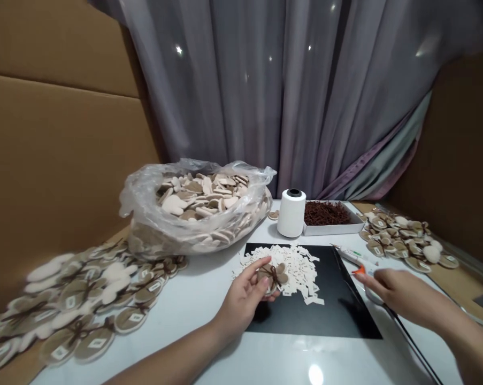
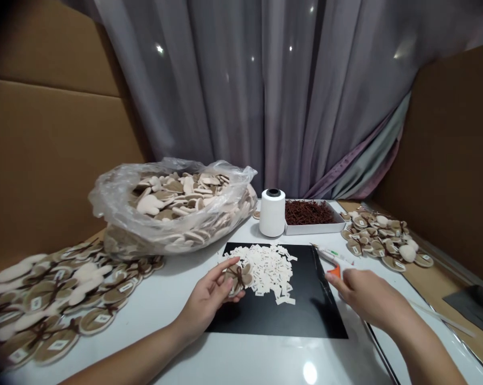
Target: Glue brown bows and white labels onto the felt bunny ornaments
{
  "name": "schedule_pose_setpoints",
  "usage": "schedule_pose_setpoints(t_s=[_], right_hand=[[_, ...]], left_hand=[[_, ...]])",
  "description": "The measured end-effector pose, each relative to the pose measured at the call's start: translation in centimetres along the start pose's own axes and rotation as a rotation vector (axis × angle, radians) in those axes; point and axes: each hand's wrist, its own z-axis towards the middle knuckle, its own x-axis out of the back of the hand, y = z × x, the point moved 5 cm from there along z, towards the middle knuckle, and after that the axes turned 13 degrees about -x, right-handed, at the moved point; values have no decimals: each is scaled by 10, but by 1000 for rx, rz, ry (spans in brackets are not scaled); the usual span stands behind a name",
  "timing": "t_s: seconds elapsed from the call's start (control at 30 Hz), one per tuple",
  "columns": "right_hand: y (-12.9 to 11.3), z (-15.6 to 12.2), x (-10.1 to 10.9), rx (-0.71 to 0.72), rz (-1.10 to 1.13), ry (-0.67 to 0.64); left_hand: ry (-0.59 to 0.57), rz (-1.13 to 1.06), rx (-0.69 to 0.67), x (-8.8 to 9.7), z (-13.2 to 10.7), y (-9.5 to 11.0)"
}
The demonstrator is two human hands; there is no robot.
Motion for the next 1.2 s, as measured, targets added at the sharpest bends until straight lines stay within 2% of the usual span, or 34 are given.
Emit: schedule_pose_setpoints(t_s=[0.1, 0.2, 0.27, 0.33, 0.43, 0.57, 0.67, 0.77, 0.83, 0.97, 1.13, 1.2], right_hand=[[29, 17, -20, -111, -60, -81], [36, 29, -30, -169, -77, -36], [37, 33, -31, -200, -97, 3], [39, 35, -30, -228, -103, 37], [45, 36, -29, -251, -76, 78], [52, 35, -32, -263, -27, 84], [53, 35, -31, -290, -9, 83], [52, 37, -30, -291, -6, 61], [51, 38, -30, -269, 5, 58], [50, 39, -30, -243, 23, 73], [49, 38, -29, -219, 52, 92], [49, 39, -30, -208, 61, 83]], left_hand=[[-49, -58, 11, -4, -1, -6], [-110, -63, 4, -7, -2, -13], [-149, 51, -72, -7, -2, -14], [-203, 271, -247, -6, -3, -8], [-263, 598, -602, -8, -7, 9], [-240, 828, -1001, -15, -17, 33], [-205, 869, -1163, -18, -20, 44], [-203, 839, -1206, -18, -22, 48], [-212, 784, -1113, -16, -21, 46], [-214, 595, -628, -8, -15, 30], [-71, 138, -123, -9, -8, 4], [-9, -45, 9, -10, -4, -6]])
